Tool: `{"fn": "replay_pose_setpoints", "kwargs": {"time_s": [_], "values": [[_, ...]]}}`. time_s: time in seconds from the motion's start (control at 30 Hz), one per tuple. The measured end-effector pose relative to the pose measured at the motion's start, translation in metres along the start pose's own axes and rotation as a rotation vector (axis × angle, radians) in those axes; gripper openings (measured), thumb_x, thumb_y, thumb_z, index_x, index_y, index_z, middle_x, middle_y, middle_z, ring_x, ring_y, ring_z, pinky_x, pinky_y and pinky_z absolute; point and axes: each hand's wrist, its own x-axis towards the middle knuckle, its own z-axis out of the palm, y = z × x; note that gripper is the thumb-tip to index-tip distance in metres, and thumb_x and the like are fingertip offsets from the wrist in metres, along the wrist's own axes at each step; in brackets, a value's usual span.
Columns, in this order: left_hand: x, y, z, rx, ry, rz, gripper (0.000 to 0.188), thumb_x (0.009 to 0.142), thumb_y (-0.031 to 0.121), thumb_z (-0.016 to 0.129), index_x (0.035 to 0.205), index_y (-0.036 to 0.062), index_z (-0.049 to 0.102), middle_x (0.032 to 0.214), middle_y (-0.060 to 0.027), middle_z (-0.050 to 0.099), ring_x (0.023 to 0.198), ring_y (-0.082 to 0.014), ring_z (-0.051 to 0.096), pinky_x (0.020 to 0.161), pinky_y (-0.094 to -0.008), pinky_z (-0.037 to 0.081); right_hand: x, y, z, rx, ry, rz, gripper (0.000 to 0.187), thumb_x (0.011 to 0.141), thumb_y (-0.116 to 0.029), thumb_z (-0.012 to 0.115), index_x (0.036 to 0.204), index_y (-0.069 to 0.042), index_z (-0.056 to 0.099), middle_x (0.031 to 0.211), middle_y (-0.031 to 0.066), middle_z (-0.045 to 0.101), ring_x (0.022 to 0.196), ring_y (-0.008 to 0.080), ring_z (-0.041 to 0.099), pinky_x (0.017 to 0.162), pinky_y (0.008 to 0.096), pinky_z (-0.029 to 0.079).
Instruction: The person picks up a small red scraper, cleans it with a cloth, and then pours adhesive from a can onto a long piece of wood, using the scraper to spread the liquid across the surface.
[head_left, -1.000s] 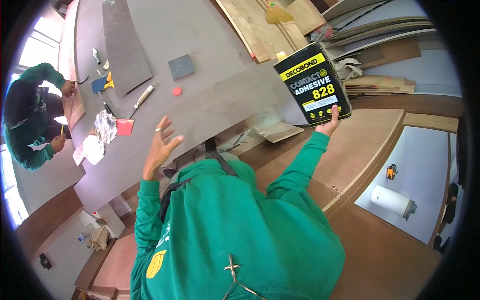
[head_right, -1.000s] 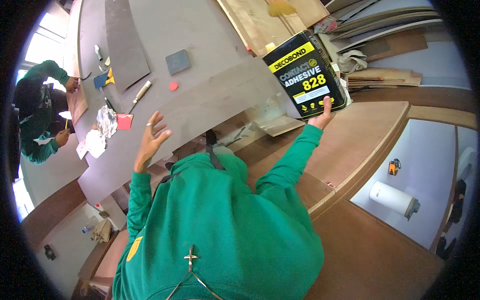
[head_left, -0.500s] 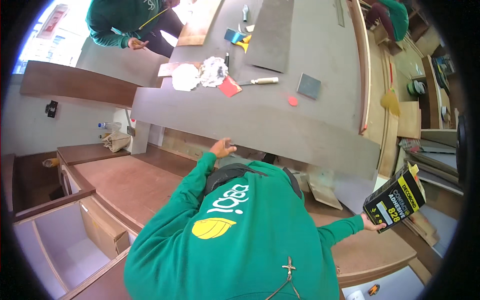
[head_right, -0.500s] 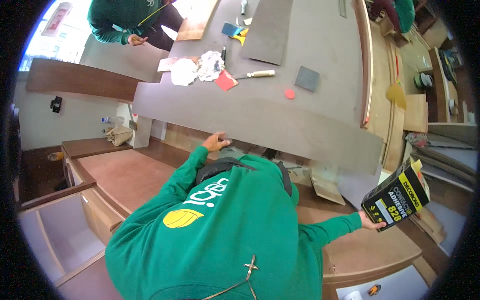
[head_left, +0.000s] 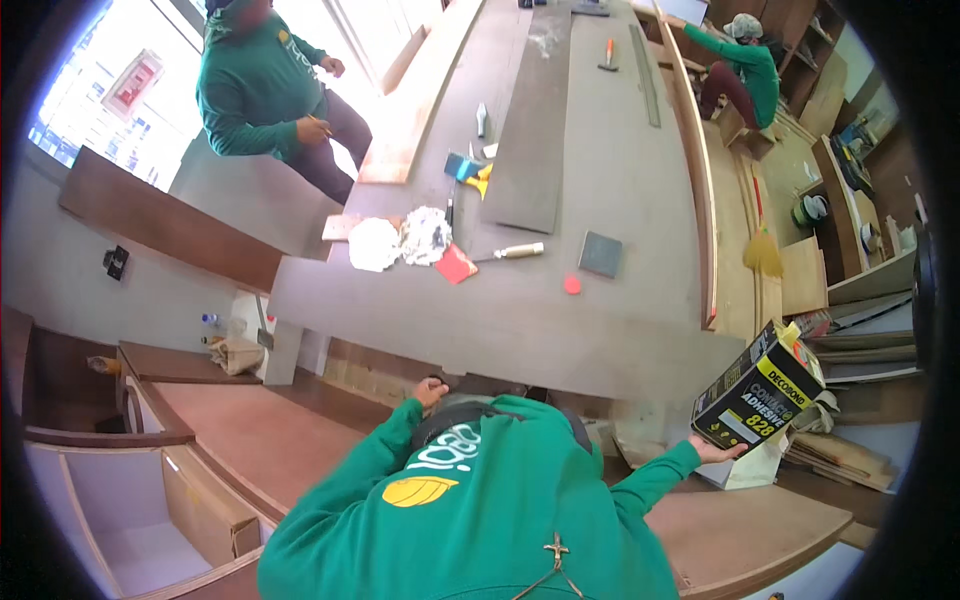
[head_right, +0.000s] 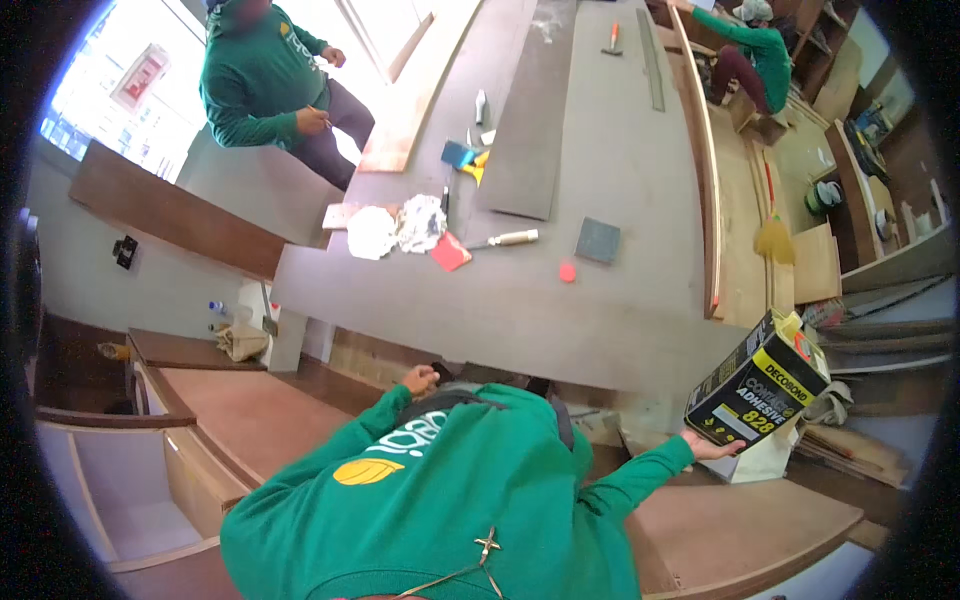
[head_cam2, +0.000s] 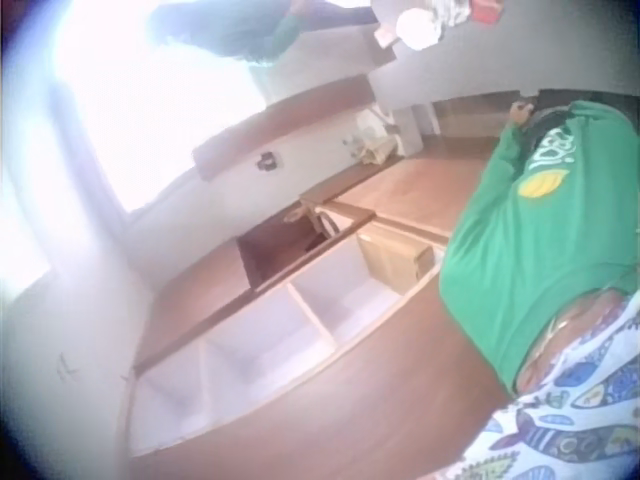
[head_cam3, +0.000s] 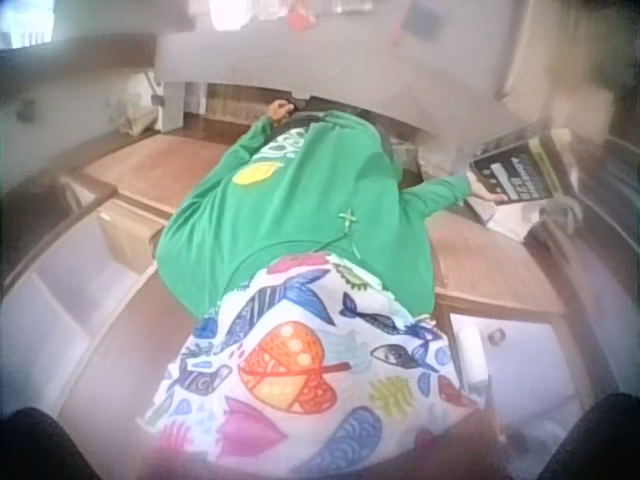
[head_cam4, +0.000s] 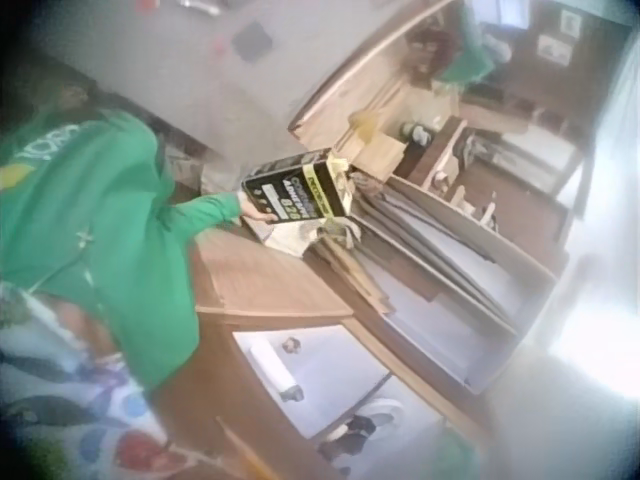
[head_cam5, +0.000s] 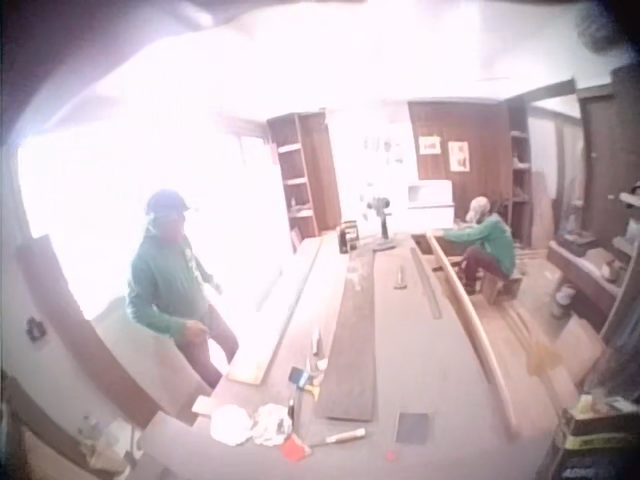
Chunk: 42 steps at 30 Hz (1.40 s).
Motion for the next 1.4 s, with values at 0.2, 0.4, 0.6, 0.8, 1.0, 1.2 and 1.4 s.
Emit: {"fn": "replay_pose_setpoints", "kwargs": {"time_s": [0.2, 0.4, 0.6, 0.8, 1.0, 1.2, 1.4], "values": [[-0.014, 0.004, -0.002, -0.028, 0.063, 0.009, 0.058, 0.086, 0.034, 0.073, 0.127, -0.0018, 0.052, 0.106, -0.0137, 0.067, 0.080, -0.0194, 0.066, 0.069, -0.0348, 0.054, -0.032, -0.006, 0.029, 0.154, -0.016, 0.194, 0.067, 0.084, -0.050, 0.068, 0.139, -0.016, 0.049, 0.140, 0.0105, 0.051, 0.123, 0.0323, 0.052, 0.103, 0.0513, 0.043], [-0.020, -0.014, -0.013, 0.020, 0.080, -0.032, 0.059, 0.086, 0.036, 0.072, 0.129, 0.0004, 0.052, 0.110, -0.0152, 0.066, 0.086, -0.0223, 0.068, 0.068, -0.0355, 0.055, -0.020, -0.003, 0.021, 0.173, -0.041, 0.202, 0.067, 0.084, -0.047, 0.069, 0.139, -0.015, 0.049, 0.139, 0.0105, 0.051, 0.123, 0.0309, 0.052, 0.104, 0.0504, 0.043], [-0.015, -0.016, -0.013, 0.055, 0.070, -0.052, 0.059, 0.086, 0.036, 0.071, 0.130, 0.0016, 0.052, 0.109, -0.0148, 0.066, 0.085, -0.0215, 0.068, 0.062, -0.0345, 0.053, -0.007, -0.009, 0.012, 0.117, -0.018, 0.093, 0.066, 0.084, -0.044, 0.071, 0.138, -0.011, 0.049, 0.139, 0.0112, 0.051, 0.123, 0.0304, 0.052, 0.105, 0.0482, 0.043], [0.001, -0.017, -0.007, -0.014, 0.025, -0.035, 0.058, 0.086, 0.036, 0.072, 0.127, -0.0012, 0.053, 0.104, -0.0133, 0.066, 0.078, -0.0203, 0.065, 0.063, -0.0354, 0.052, -0.010, -0.012, 0.015, 0.092, -0.019, 0.112, 0.065, 0.083, -0.045, 0.071, 0.135, -0.011, 0.053, 0.137, 0.0121, 0.054, 0.121, 0.0312, 0.054, 0.104, 0.0490, 0.043], [0.023, -0.035, -0.008, 0.054, 0.037, 0.032, 0.060, 0.084, 0.035, 0.074, 0.125, -0.0043, 0.055, 0.103, -0.0162, 0.066, 0.081, -0.0210, 0.067, 0.072, -0.0352, 0.055, -0.017, -0.009, 0.007, 0.074, -0.027, 0.134, 0.070, 0.081, -0.051, 0.071, 0.137, -0.013, 0.052, 0.138, 0.0118, 0.053, 0.123, 0.0326, 0.053, 0.103, 0.0504, 0.043], [0.003, -0.012, -0.002, 0.036, 0.043, -0.032, 0.058, 0.086, 0.030, 0.072, 0.125, -0.0071, 0.053, 0.106, -0.0173, 0.066, 0.084, -0.0219, 0.068, 0.073, -0.0345, 0.057, -0.026, -0.015, 0.013, 0.010, 0.012, 0.110, 0.070, 0.079, -0.051, 0.073, 0.135, -0.014, 0.054, 0.137, 0.0112, 0.053, 0.122, 0.0327, 0.053, 0.102, 0.0518, 0.043], [-0.008, -0.018, 0.000, 0.000, 0.047, -0.059, 0.057, 0.086, 0.030, 0.071, 0.125, -0.0062, 0.051, 0.107, -0.0173, 0.066, 0.082, -0.0217, 0.068, 0.070, -0.0335, 0.057, -0.012, -0.017, 0.002, 0.009, -0.024, 0.084, 0.071, 0.077, -0.049, 0.076, 0.134, -0.013, 0.053, 0.137, 0.0106, 0.054, 0.122, 0.0325, 0.053, 0.103, 0.0515, 0.043]]}}
